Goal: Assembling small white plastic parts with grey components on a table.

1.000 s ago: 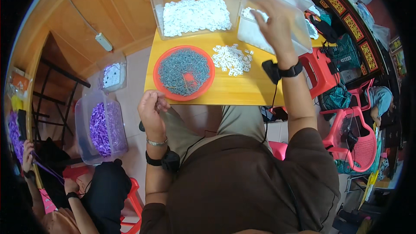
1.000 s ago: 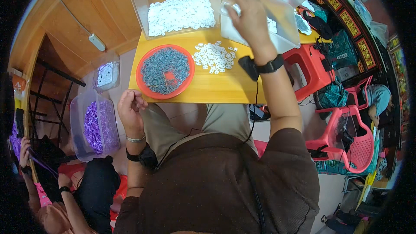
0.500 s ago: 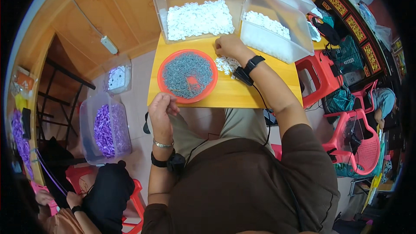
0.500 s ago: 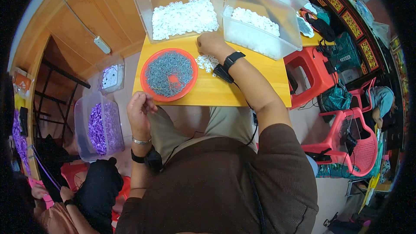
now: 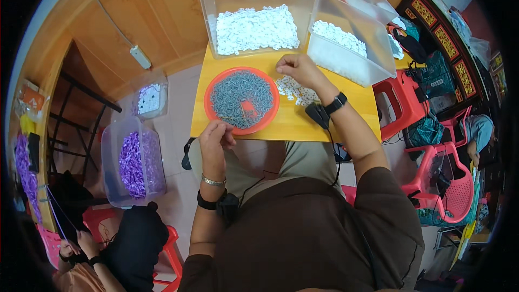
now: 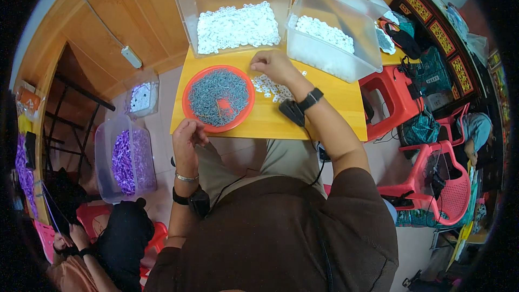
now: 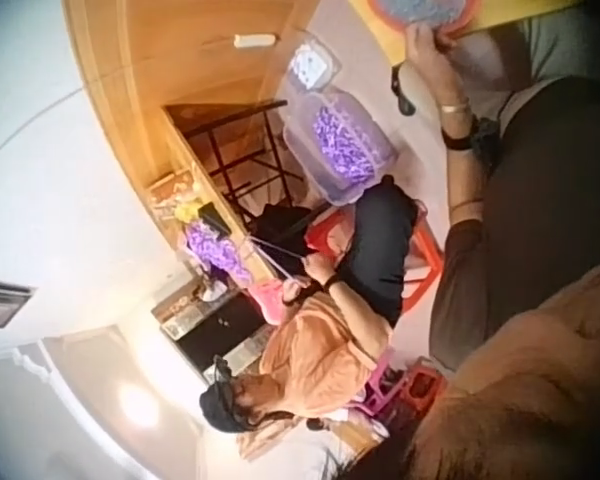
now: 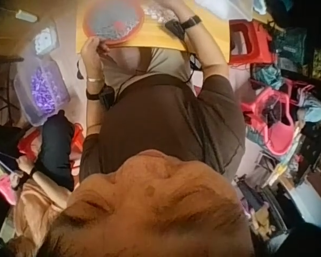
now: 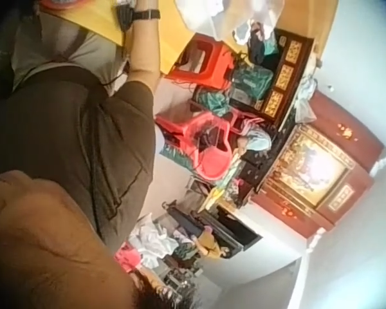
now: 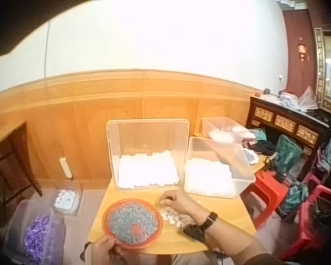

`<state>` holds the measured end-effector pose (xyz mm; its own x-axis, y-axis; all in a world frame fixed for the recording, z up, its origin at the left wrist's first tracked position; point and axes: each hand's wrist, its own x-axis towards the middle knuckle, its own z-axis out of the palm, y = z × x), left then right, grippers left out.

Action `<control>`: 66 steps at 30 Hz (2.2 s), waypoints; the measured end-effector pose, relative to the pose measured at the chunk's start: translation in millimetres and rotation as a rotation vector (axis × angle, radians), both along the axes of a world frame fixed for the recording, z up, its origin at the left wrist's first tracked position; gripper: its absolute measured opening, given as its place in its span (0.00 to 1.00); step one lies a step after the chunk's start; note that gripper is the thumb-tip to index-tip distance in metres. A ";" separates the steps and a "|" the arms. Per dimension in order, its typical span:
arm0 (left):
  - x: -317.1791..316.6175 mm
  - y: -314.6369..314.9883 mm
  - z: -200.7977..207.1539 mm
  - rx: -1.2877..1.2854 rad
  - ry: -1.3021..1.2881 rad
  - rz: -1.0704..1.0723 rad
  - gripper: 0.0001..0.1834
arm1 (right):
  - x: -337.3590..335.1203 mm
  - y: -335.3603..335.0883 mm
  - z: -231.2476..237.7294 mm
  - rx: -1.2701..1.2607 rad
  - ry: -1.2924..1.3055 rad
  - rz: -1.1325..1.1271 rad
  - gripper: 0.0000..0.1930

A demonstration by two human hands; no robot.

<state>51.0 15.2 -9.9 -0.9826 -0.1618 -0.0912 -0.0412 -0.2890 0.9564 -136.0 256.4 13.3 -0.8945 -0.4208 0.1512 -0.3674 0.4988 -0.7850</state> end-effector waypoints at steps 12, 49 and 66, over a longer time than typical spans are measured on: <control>-0.1 12.2 -6.1 0.005 -0.019 -0.225 0.06 | 111.9 -71.2 -6.9 -0.481 -0.487 0.380 0.04; -1.1 -13.1 3.3 -0.014 -0.042 -0.064 0.09 | 17.0 -112.1 -7.4 0.632 0.325 0.379 0.10; -1.5 -18.7 2.6 -0.050 -0.032 -0.079 0.09 | 24.1 -116.7 -11.4 0.582 0.336 0.389 0.08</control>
<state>49.5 -3.5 -7.4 -0.9892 -0.0891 -0.1161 -0.0923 -0.2352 0.9676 -111.8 139.8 1.9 -0.6113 -0.7900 0.0467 -0.7726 0.5831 -0.2511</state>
